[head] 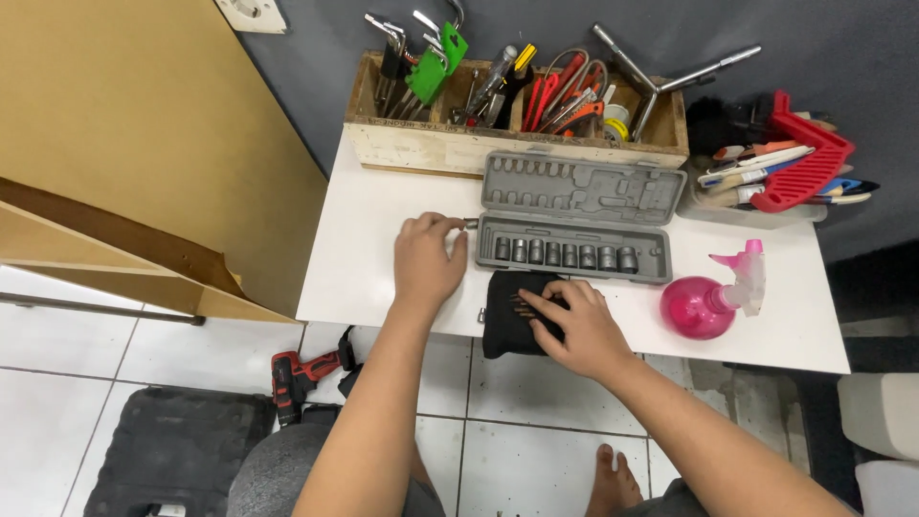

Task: The person cleans small metal socket bits using a black cloth and a pink spray bottle. They pick up the bits from a tool case, spray them with liquid, wipe them thoroughly, and place them back into the case.

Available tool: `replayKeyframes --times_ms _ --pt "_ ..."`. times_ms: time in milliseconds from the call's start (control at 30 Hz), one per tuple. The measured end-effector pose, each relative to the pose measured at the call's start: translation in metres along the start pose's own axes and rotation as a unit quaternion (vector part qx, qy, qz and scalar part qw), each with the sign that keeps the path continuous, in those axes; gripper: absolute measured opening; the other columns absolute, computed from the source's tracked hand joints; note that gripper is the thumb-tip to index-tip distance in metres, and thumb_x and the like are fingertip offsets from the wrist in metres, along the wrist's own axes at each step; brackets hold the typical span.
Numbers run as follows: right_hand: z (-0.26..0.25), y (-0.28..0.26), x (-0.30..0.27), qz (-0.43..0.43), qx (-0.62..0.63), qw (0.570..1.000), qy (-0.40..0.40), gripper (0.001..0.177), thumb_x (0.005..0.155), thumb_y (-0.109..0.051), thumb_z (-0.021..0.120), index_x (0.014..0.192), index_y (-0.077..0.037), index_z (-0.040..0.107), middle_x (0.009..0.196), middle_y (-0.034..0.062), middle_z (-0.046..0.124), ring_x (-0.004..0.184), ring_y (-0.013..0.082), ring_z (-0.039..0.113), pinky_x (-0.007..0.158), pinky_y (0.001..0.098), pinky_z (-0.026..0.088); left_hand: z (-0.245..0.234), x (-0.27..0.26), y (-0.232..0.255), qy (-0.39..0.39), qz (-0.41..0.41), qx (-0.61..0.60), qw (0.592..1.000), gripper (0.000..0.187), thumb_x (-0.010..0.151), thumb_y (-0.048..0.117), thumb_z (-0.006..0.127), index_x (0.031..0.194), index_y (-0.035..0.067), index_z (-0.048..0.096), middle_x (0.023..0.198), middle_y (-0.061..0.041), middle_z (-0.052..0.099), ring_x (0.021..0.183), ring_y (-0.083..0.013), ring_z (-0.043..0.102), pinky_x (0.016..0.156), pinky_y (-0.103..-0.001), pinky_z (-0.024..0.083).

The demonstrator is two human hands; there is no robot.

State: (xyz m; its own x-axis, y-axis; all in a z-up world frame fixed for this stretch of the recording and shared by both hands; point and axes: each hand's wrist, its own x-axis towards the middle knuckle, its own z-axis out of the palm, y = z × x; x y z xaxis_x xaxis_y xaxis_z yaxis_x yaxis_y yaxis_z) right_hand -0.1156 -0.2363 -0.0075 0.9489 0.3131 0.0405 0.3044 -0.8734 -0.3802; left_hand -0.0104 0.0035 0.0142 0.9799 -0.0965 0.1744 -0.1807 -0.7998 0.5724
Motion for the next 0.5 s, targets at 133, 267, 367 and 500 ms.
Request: replayKeyframes --times_ms 133,267,367,500 --pt "0.002 0.000 0.001 -0.002 -0.011 1.000 0.002 0.042 0.097 -0.039 0.055 0.138 -0.032 0.060 0.114 0.0033 0.061 0.118 0.0263 0.056 0.104 0.0498 0.046 -0.002 0.006 0.001 0.016 -0.083 0.052 0.995 0.024 0.095 0.022 0.060 0.113 0.018 0.075 0.108 -0.004 0.068 0.106 -0.0218 0.058 0.090 -0.036 0.045" --pt "0.006 0.002 0.001 -0.004 -0.022 1.000 0.009 0.044 0.096 -0.041 0.054 0.140 -0.034 0.058 0.113 0.0032 0.061 0.118 0.0264 0.056 0.102 0.0487 0.046 0.001 0.004 0.012 -0.016 -0.087 0.074 0.993 0.027 0.097 0.027 0.060 0.119 0.019 0.074 0.118 -0.004 0.065 0.113 -0.0225 0.051 0.092 -0.039 0.035" --pt "0.007 0.004 0.001 0.005 -0.020 1.000 0.009 0.045 0.096 -0.043 0.054 0.140 -0.033 0.058 0.114 0.0032 0.061 0.118 0.0262 0.056 0.103 0.0484 0.046 0.007 0.005 0.016 -0.023 -0.095 0.077 0.992 0.025 0.098 0.026 0.060 0.117 0.019 0.075 0.121 -0.003 0.064 0.115 -0.0223 0.049 0.094 -0.041 0.031" --pt "0.010 0.007 0.001 0.007 -0.022 1.000 0.008 0.045 0.095 -0.043 0.055 0.139 -0.033 0.057 0.115 0.0026 0.061 0.119 0.0250 0.056 0.103 0.0478 0.046 0.013 0.005 0.017 0.006 -0.106 0.075 0.991 0.020 0.097 0.023 0.062 0.108 0.018 0.078 0.120 -0.001 0.065 0.116 -0.0221 0.048 0.095 -0.042 0.029"
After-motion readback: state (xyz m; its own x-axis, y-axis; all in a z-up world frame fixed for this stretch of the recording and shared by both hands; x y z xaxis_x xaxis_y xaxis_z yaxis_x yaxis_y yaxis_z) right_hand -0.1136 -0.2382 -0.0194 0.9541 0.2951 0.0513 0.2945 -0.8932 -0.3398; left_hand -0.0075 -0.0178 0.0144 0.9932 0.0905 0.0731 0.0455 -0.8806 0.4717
